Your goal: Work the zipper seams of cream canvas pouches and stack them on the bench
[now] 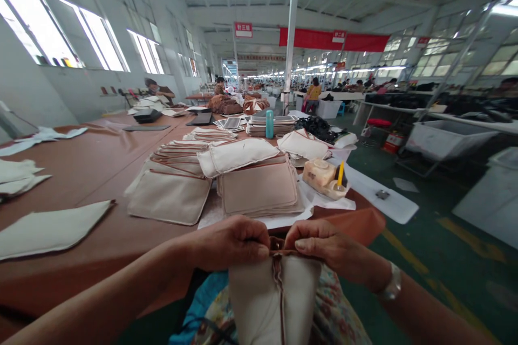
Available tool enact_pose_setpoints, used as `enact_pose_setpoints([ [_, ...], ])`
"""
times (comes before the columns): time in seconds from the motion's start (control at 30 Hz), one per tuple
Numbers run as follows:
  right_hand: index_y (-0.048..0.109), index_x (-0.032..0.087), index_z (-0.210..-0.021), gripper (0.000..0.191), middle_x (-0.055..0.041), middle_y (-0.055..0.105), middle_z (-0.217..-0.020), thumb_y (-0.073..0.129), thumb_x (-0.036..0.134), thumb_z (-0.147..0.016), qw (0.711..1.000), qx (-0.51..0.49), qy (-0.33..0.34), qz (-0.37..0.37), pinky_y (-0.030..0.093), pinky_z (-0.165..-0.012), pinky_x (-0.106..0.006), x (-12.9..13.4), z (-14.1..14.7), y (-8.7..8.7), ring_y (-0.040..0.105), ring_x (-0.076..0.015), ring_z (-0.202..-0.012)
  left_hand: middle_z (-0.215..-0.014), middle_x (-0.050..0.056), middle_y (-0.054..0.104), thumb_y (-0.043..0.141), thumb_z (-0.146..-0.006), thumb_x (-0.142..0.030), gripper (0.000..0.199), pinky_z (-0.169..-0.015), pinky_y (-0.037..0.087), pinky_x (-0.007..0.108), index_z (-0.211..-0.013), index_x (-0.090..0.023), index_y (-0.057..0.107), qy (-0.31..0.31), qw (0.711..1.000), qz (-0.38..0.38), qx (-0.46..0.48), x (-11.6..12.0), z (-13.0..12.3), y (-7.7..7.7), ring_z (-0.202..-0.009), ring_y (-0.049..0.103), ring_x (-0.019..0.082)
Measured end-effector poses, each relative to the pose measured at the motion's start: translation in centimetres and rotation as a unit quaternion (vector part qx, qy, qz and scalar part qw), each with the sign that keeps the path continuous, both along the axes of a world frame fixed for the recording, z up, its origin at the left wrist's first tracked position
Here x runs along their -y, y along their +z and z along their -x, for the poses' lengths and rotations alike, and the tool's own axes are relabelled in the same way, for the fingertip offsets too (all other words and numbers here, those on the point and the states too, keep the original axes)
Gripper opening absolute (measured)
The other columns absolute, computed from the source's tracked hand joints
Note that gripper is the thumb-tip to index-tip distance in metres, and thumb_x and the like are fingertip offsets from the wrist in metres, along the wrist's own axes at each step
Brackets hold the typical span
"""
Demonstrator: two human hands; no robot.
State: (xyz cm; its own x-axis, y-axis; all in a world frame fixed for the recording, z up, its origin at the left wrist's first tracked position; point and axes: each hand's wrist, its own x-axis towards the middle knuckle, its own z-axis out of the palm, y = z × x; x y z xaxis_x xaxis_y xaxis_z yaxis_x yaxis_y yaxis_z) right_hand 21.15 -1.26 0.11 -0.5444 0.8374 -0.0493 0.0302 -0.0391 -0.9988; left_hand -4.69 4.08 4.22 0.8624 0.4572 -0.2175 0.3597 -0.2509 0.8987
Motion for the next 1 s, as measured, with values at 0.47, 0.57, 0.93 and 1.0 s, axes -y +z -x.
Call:
enact_pose_setpoints([
  [0.47, 0.055, 0.017, -0.095, 0.01, -0.0019, 0.054, -0.082, 0.056, 0.027, -0.096, 0.973, 0.06, -0.065, -0.213, 0.037, -0.061, -0.026, 1.2, 0.6, -0.3, 0.046, -0.0146, -0.071, -0.068, 0.0, 0.054, 0.076, -0.076, -0.053, 0.045, -0.055, 0.029, 0.022, -0.081, -0.008, 0.072, 0.061, 0.977, 0.2, 0.034, 1.1, -2.4, -1.9, -0.06, 0.036, 0.009],
  [0.57, 0.059, 0.018, -0.096, 0.007, -0.0075, 0.058, -0.09, 0.052, 0.015, -0.094, 0.893, 0.118, -0.134, -0.414, 0.043, -0.072, -0.033, 2.1, 0.6, -0.3, 0.052, -0.0199, -0.082, -0.065, -0.001, 0.052, 0.078, -0.074, -0.053, 0.045, -0.053, 0.028, 0.021, -0.08, -0.009, 0.071, 0.095, 0.968, 0.228, 0.051, 1.5, -2.1, -2.4, -0.057, 0.034, 0.008],
  [0.93, 0.058, 0.016, -0.101, 0.017, -0.0076, 0.061, -0.089, 0.049, 0.004, -0.093, 0.829, 0.181, -0.091, -0.521, 0.049, -0.071, -0.031, 3.6, 1.5, -0.4, 0.055, -0.0196, -0.082, -0.077, 0.001, 0.059, 0.074, -0.082, -0.047, 0.039, -0.06, 0.032, 0.02, -0.094, -0.01, 0.074, 0.065, 0.971, 0.216, 0.082, 2.1, -1.8, -2.4, -0.064, 0.041, 0.009],
  [1.0, 0.057, 0.017, -0.097, 0.017, -0.0064, 0.061, -0.087, 0.049, 0.003, -0.092, 0.835, 0.174, -0.095, -0.513, 0.048, -0.069, -0.029, 3.7, 1.6, -0.2, 0.055, -0.0185, -0.08, -0.078, 0.002, 0.06, 0.073, -0.083, -0.046, 0.038, -0.062, 0.034, 0.021, -0.093, -0.01, 0.073, 0.05, 0.972, 0.213, 0.085, 2.2, -1.8, -2.1, -0.065, 0.042, 0.01],
])
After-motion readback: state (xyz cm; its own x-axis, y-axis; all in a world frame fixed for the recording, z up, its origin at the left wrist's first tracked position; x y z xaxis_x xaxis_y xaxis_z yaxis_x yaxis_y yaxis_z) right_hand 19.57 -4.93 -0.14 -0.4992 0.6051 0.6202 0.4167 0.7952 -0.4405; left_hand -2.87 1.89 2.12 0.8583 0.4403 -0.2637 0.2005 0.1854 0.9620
